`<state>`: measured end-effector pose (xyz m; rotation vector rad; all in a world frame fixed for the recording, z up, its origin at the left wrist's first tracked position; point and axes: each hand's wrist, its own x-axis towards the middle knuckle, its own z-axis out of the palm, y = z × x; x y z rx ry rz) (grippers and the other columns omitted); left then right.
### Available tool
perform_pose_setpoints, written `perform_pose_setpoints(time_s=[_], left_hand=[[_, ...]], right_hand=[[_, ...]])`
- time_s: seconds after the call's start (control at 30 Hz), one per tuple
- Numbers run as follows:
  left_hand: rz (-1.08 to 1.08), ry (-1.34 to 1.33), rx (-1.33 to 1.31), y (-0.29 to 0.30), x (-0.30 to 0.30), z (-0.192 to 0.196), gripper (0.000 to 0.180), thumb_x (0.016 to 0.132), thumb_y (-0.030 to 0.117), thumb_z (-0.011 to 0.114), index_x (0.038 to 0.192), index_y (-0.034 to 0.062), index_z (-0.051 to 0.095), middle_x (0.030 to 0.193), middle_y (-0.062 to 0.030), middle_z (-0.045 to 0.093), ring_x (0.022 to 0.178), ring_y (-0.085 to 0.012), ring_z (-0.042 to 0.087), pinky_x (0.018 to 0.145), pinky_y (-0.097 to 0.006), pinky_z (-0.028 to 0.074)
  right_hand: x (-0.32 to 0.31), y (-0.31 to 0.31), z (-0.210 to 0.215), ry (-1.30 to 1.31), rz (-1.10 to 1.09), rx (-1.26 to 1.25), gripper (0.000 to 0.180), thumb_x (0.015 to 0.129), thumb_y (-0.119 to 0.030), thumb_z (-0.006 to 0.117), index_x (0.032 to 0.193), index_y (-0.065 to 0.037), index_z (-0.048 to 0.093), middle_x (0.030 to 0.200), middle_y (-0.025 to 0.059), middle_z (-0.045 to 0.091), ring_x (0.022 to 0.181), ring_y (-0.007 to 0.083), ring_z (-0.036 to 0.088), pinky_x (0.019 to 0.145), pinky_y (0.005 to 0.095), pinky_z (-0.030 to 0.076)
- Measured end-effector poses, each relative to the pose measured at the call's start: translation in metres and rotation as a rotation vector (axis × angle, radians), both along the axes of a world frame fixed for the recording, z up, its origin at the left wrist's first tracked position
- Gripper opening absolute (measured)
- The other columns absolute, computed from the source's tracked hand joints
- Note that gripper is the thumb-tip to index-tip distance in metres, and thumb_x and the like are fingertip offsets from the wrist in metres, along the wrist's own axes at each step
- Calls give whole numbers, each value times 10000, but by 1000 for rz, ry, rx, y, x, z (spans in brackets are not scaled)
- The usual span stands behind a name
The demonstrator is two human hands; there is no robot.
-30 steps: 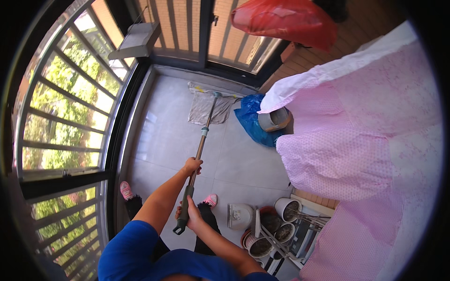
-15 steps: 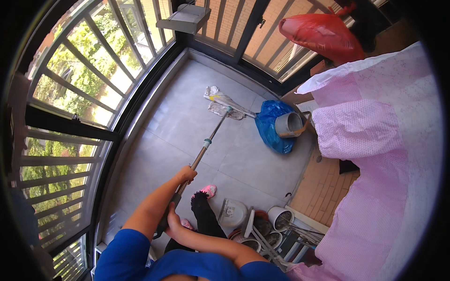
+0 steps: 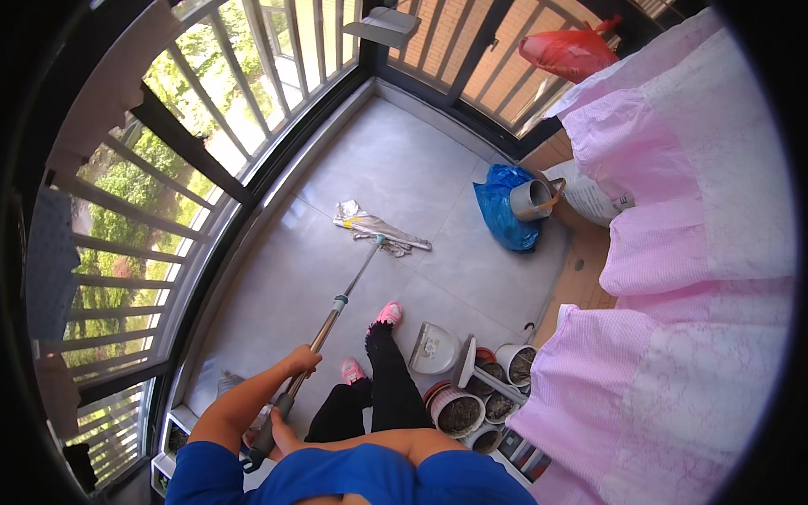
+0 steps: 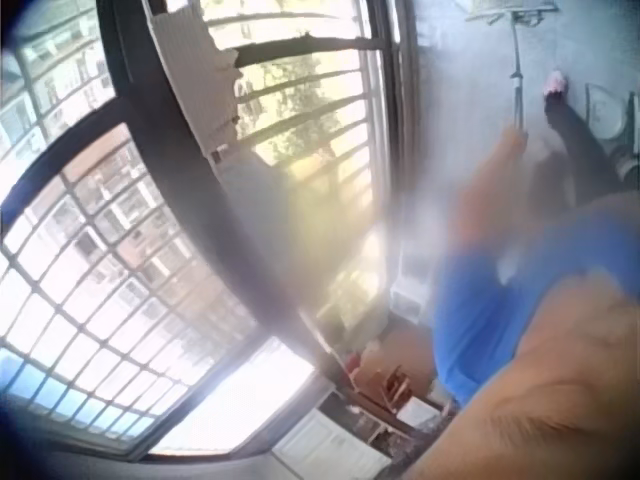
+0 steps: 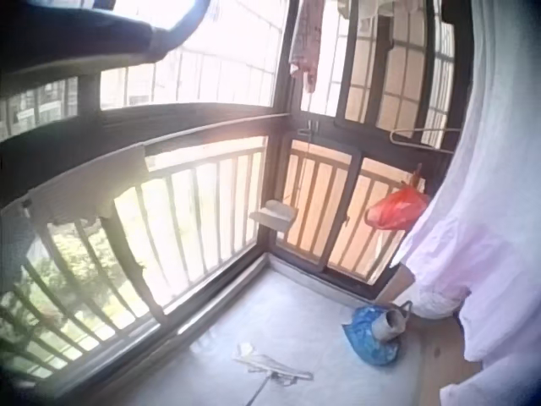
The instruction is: The person mops the tiled floor of a balcony using a flat mop. They move the mop back and forth across the floor, navigating around several potted plants, a washing machine, and a plastic bag. The person systematically covers the floor area, moving from the center towards the edges and corners.
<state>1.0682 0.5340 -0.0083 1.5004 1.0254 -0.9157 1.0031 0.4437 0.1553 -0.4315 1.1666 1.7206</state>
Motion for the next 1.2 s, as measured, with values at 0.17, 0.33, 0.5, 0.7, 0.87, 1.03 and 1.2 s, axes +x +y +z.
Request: perform_pose_setpoints(time_s=[0.17, 0.33, 0.5, 0.7, 0.87, 1.03, 1.2], left_hand=[[612, -143, -483, 32, -67, 51, 453, 796, 346, 455, 1097, 33, 322, 866, -170, 506, 669, -224, 540, 585, -349, 492], [1121, -276, -311, -1, -201, 74, 388, 799, 276, 460, 1083, 38, 346, 873, -138, 497, 711, -205, 528, 620, -335, 483], [1559, -84, 83, -141, -360, 39, 250, 773, 191, 454, 967, 45, 398, 777, -114, 520, 596, -185, 531, 537, -299, 482], [2108, 382, -156, -370, -436, 16, 222, 769, 133, 401, 970, 41, 407, 848, -136, 518, 686, -265, 534, 587, -404, 471], [2027, 477, -347, -416, -368, 39, 239, 787, 160, 406, 986, 27, 404, 883, -137, 518, 728, -273, 535, 619, -406, 468], [1766, 123, -338, -373, -323, 7, 254, 798, 185, 421, 996, 29, 393, 884, -137, 517, 728, -268, 539, 627, -398, 471], [1753, -31, -147, -284, -306, 41, 247, 800, 193, 434, 989, 42, 385, 854, -141, 517, 710, -258, 542, 627, -376, 478]], right_hand=[[0, 4, 8, 88, 64, 98, 304, 802, -228, 449, 1010, -14, 389, 828, 152, 485, 831, 284, 492, 799, 432, 389], [67, -9, -64, -367, 40, -33, 161, 709, -80, 473, 819, 17, 406, 779, 180, 496, 734, 326, 510, 738, 479, 416], [195, 5, -5, -1086, -29, 450, 131, 765, -141, 500, 710, -23, 495, 671, 80, 516, 612, 174, 494, 601, 317, 457], [353, 6, 142, -507, -136, 139, 138, 704, -41, 545, 678, 57, 453, 710, 127, 454, 656, 186, 460, 586, 239, 511], [381, -14, 217, -583, -138, 234, 165, 740, -61, 515, 701, 80, 439, 737, 140, 443, 682, 198, 446, 600, 243, 503], [406, -1, 211, -761, -3, 283, 204, 745, -66, 511, 694, 111, 424, 731, 153, 444, 667, 205, 453, 606, 256, 493], [445, 29, 51, -982, 3, 301, 160, 706, -67, 572, 714, 41, 454, 666, 133, 477, 592, 195, 503, 549, 263, 467]])
